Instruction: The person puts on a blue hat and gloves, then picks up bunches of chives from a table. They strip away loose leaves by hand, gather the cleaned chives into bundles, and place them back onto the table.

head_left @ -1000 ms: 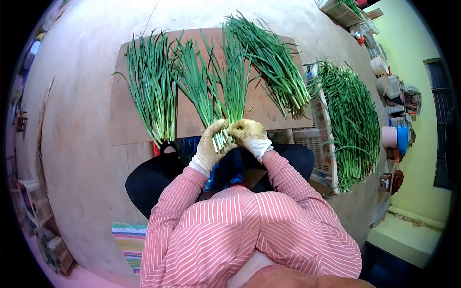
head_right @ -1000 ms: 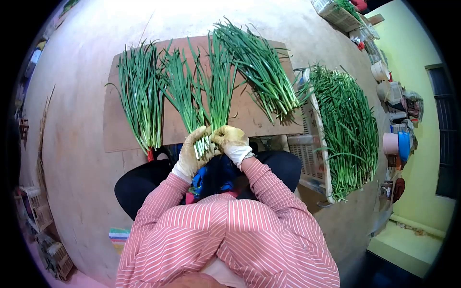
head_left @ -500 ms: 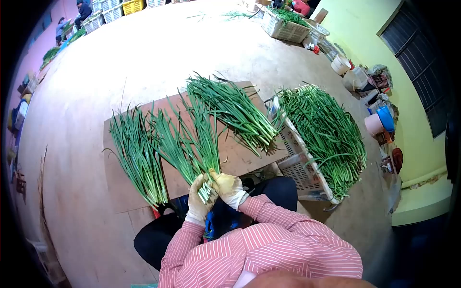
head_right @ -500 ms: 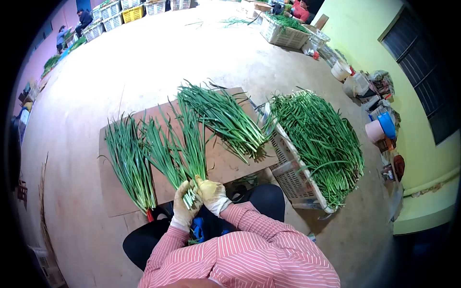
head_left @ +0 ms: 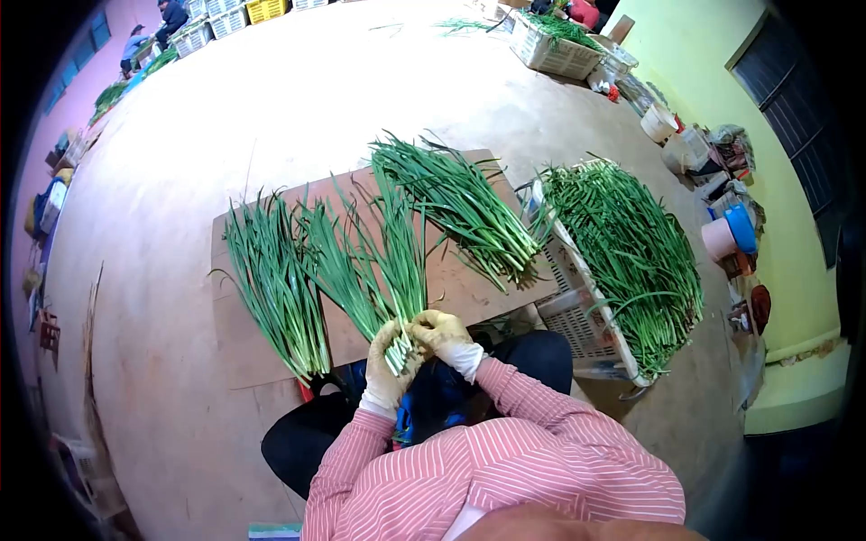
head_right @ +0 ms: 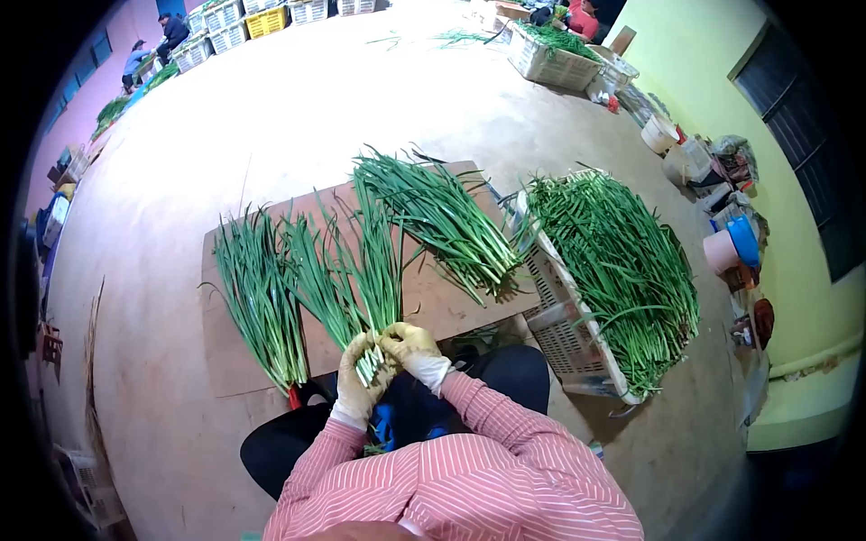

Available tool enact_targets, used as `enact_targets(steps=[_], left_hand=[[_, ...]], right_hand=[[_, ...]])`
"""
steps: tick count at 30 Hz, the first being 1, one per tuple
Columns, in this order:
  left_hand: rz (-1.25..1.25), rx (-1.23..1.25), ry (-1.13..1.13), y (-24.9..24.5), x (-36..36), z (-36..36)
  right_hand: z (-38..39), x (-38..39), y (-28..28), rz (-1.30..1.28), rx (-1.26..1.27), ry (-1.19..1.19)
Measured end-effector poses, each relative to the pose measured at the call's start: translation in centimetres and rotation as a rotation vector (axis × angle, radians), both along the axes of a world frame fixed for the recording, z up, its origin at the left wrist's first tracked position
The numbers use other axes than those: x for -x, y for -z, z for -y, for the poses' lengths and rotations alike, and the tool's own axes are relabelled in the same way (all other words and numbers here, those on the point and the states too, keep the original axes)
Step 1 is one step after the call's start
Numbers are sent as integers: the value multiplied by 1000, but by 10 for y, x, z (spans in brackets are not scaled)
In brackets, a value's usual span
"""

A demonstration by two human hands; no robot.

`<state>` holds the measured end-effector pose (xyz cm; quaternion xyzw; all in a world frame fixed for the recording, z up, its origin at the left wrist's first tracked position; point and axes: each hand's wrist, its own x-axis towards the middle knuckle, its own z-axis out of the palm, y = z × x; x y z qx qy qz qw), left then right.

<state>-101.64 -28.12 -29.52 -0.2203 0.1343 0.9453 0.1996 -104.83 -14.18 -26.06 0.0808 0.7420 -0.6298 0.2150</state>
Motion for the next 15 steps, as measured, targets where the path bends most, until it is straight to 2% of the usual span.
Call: enact_targets(steps=[1, 2, 4, 5, 6, 9, 12, 14, 15], left_hand=[[51, -16, -34, -7, 1, -2], [56, -15, -38, 4, 0, -1], [-3, -149, -22, 21, 0, 2], [69, -48, -6, 29, -1, -1], [30, -119, 93, 4, 3, -2], [40, -154, 167, 2, 13, 1], [-155, 5, 294, 5, 7, 6], [-148, 138, 268, 6, 3, 8], [-160, 215, 206, -15, 0, 7]], right_hand=[[4, -5, -9, -127, -38, 46], [5, -9, -7, -121, -37, 42], [8, -17, -5, -592, -186, -36], [7, -20, -7, -665, -219, -131], [9, -22, -2, -745, -198, -157], [12, -26, -1, -803, -304, -286], [10, -29, 4, -890, -278, -324], [11, -31, -2, -951, -242, -375], [12, -33, -12, -892, -263, -452]])
